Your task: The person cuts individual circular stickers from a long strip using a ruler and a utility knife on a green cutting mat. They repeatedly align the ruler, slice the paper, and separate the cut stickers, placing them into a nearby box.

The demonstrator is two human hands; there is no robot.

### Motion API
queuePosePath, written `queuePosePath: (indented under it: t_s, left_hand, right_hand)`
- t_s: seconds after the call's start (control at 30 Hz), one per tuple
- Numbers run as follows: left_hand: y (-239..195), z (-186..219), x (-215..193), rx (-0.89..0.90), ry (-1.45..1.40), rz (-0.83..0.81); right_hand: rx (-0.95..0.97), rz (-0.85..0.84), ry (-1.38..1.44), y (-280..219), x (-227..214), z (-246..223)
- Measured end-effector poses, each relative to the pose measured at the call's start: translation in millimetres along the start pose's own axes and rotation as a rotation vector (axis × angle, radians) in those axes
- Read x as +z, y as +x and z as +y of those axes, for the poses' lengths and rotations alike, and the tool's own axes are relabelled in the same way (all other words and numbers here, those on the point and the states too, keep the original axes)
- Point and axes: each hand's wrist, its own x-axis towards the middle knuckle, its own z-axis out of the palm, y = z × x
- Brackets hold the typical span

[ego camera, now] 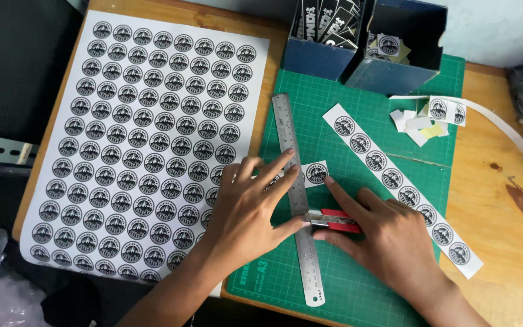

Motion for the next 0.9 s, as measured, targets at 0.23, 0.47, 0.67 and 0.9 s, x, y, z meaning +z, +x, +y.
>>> queuePosePath:
  t_s: [0.23,0.47,0.67,0.9]
  left_hand:
    - [0,2,8,-0.030,0.028,0.043]
    - [1,5,11,-0.053,0.054,0.031]
    - [2,5,10,-0.051,0.064,0.025]
    - [3,2,0,-0.027,0.002,-0.031]
  right_hand:
    - [0.014,0.021,-0.019,2,-3,-4]
    - [0.027,0.015,-0.018,2,-5,-5]
    - [0.038,0.007,-0.030,2,-6,-6]
    - [0.036,0.002,-0.024,3,-5,-5]
